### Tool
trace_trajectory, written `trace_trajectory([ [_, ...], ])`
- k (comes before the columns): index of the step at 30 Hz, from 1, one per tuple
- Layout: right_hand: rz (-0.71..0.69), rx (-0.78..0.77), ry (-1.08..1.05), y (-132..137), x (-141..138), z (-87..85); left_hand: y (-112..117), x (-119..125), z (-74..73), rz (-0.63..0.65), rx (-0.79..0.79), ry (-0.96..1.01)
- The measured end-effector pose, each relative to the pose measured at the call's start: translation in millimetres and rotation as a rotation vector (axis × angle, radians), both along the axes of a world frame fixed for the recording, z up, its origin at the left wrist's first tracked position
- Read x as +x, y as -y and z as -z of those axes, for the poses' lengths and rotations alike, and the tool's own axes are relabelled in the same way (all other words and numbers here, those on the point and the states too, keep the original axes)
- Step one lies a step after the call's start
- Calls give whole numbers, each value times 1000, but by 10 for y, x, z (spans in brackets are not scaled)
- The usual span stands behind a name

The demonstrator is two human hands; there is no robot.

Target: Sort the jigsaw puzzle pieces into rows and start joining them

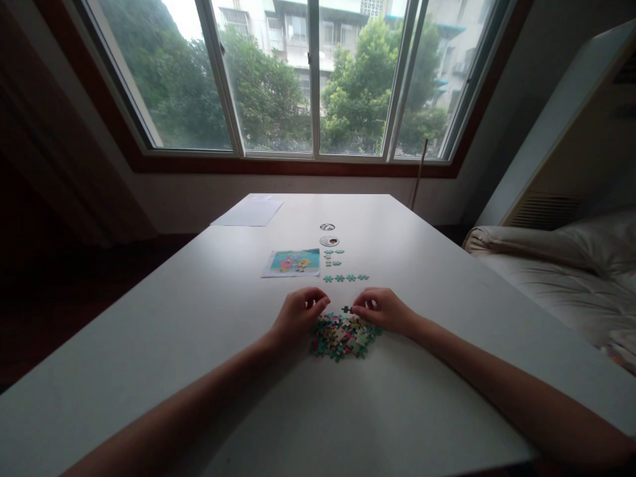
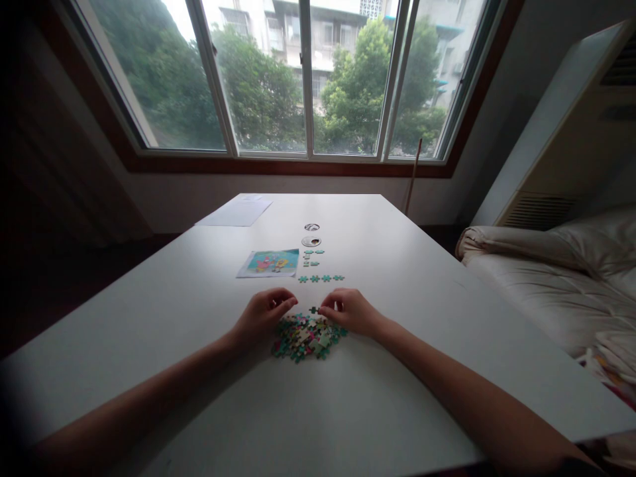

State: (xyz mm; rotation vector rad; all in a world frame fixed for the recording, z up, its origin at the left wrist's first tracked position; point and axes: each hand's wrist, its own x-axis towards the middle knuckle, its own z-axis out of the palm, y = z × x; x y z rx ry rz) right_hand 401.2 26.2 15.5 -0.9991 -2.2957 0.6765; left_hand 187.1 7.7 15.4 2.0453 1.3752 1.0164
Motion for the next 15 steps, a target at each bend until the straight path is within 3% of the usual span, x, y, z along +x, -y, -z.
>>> trace_trajectory([
  [7, 4, -9, -63, 91, -61, -63, 89, 40, -44, 117, 74, -86],
  [15, 51, 11, -79, 130, -112, -34, 109, 55, -55, 138, 71, -59],
])
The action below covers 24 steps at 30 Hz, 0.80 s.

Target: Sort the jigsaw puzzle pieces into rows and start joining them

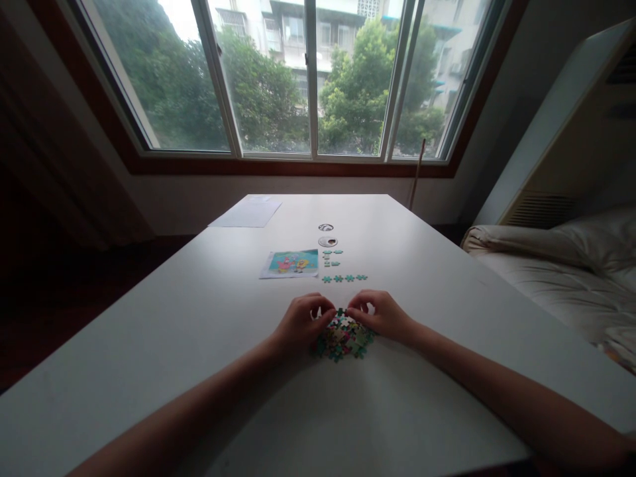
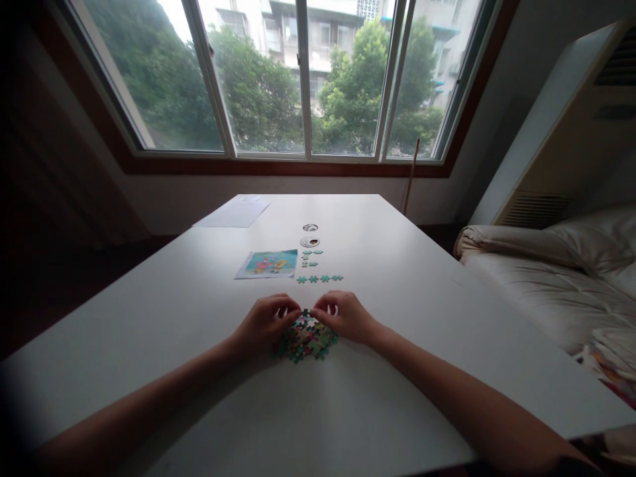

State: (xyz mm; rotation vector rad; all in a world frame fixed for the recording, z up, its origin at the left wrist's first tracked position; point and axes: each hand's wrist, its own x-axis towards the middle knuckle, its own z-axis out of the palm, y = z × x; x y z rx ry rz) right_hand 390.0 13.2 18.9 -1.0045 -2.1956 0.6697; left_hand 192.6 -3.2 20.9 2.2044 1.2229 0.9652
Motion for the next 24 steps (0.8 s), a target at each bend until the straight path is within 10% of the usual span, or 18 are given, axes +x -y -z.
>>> trace_trajectory([
  [24, 139, -36, -145, -1, -64, 10, -73, -13, 82, -49, -82, 201],
])
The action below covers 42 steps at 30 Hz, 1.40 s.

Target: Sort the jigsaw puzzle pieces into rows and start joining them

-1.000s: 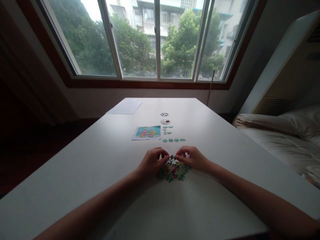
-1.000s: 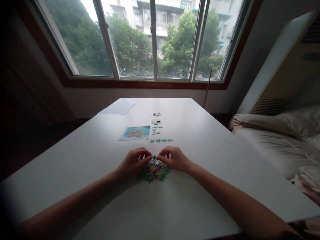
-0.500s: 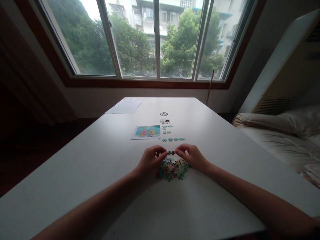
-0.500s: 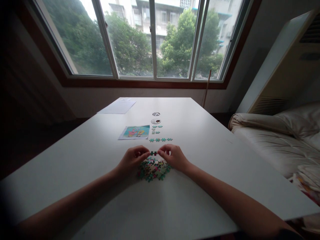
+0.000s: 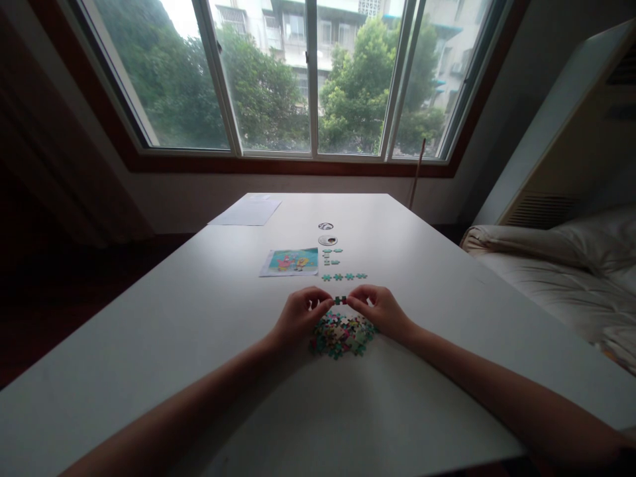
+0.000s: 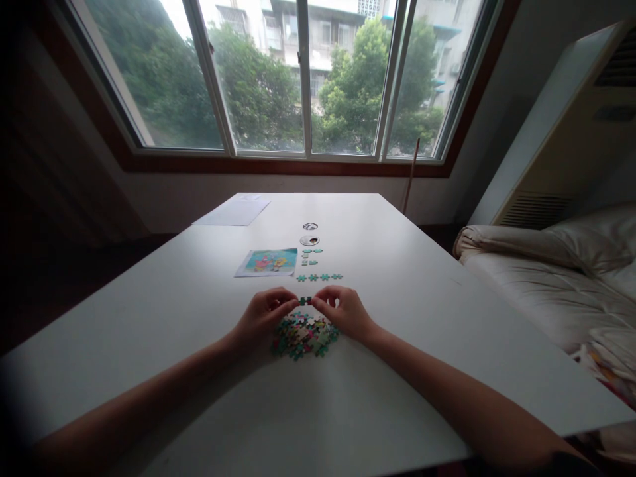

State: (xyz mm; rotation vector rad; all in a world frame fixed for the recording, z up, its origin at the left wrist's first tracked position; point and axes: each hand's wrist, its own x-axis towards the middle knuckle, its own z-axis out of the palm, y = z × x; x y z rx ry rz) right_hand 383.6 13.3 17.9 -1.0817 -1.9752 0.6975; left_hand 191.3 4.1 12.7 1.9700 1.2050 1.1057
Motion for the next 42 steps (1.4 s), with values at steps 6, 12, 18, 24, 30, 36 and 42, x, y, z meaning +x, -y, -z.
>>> trace_trajectory([
  [6, 12, 5, -19, -1, 4, 12, 7, 3, -16, 28, -2, 8],
  [12, -12, -4, -47, -14, 3, 22, -2, 8, -14, 26, -5, -7],
  [18, -35, -26, -61, -36, 5, 44, -30, -5, 6, 26, -11, -4],
  [24, -22, 46, -59, -23, 8, 18, -37, -12, -1, 29, -27, 25],
  [30, -19, 363, 159, 2, 32, -15, -37, -5, 8, 17, -20, 42],
  [36, -49, 499, 332, -122, 1, -84, -100, -80, -23, -10, 58, -27],
  [42, -37, 332, 381, -460, -131, -58, -299, -304, -1, -99, 129, -307],
])
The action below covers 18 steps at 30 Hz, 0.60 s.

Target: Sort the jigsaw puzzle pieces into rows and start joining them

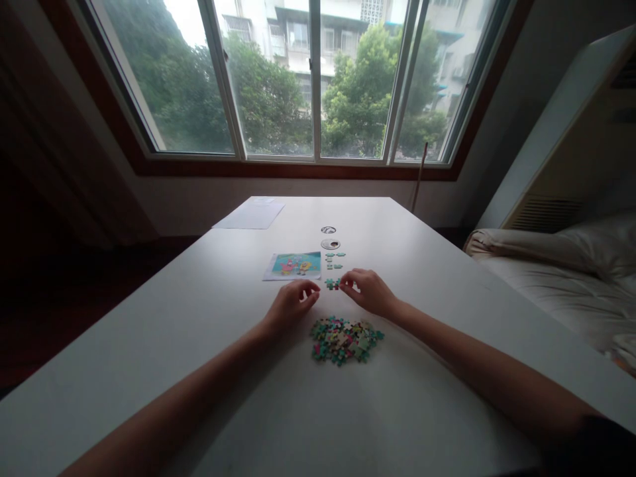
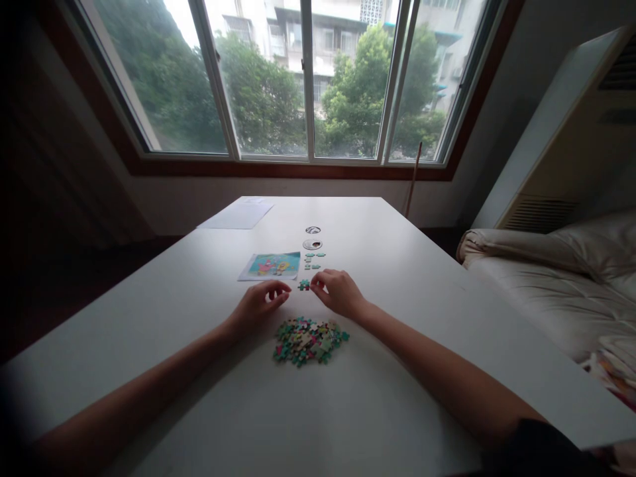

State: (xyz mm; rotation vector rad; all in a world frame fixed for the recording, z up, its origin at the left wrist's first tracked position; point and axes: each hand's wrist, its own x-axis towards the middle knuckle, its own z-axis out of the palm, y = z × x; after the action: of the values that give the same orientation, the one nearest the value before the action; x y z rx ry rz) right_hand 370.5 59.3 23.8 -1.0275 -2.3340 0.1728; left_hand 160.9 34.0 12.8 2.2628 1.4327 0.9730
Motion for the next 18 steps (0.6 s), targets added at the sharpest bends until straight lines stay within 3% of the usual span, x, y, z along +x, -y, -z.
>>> trace_trajectory([
  [5, 25, -156, 39, -162, -59, 116, -29, -50, 79, 20, 111, -250],
  [10, 31, -160, 39, -152, -68, 125, 6, -6, 73, 30, 142, -461],
  [18, 24, -106, 54, -151, -124, 126, 20, -13, 83, 12, 138, -476],
])
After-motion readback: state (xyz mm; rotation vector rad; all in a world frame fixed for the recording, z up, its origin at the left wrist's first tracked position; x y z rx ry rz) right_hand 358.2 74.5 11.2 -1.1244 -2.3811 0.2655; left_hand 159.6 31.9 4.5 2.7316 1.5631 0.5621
